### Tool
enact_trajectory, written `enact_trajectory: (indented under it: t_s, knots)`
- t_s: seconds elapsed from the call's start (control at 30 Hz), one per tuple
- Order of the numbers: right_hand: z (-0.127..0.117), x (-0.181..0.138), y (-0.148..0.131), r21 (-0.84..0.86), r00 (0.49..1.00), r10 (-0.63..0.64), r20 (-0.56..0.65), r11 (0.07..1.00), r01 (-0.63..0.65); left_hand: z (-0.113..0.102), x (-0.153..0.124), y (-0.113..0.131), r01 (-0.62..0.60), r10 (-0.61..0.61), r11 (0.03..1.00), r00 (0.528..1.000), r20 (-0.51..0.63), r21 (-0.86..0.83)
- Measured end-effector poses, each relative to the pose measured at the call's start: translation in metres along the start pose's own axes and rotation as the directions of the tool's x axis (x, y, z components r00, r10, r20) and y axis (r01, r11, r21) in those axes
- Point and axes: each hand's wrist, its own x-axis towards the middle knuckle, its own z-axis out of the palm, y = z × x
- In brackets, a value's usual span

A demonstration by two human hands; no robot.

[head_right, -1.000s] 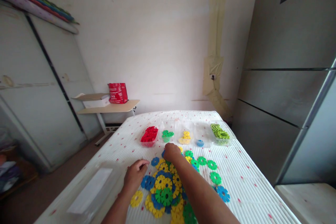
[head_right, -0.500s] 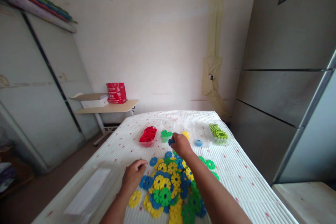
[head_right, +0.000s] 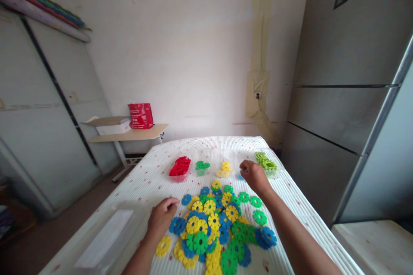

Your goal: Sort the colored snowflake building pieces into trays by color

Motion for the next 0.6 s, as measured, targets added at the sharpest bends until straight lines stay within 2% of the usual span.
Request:
enact_trajectory:
  t_s: [0.2, 0.4, 0.47, 0.6]
  knots:
    - [0.01, -0.054, 0.012, 0.149, 0.982, -0.129, 0.138, 0.983, 0.108, 0.001, 0.0, -0.002, -0.007, 0.007, 1.0, 1.0, 0.001, -0.021]
    - [0.008, -0.065, 0.005, 0.32, 0.966, -0.171, 0.195, 0.942, 0.103, 0.0, 0.0, -0.002, 0.005, -0.004, 1.0, 1.0, 0.012, -0.013]
    - [0.012, -0.063, 0.009, 0.275, 0.977, -0.152, 0.147, 0.956, 0.107, 0.0, 0.0, -0.002, 0.005, -0.004, 1.0, 1.0, 0.009, -0.017]
    - [0.023, -0.06, 0.031, 0.07, 0.996, -0.066, 0.057, 0.996, 0.062, 0.001, 0.001, -0.004, -0.008, 0.008, 1.0, 1.0, 0.003, -0.027]
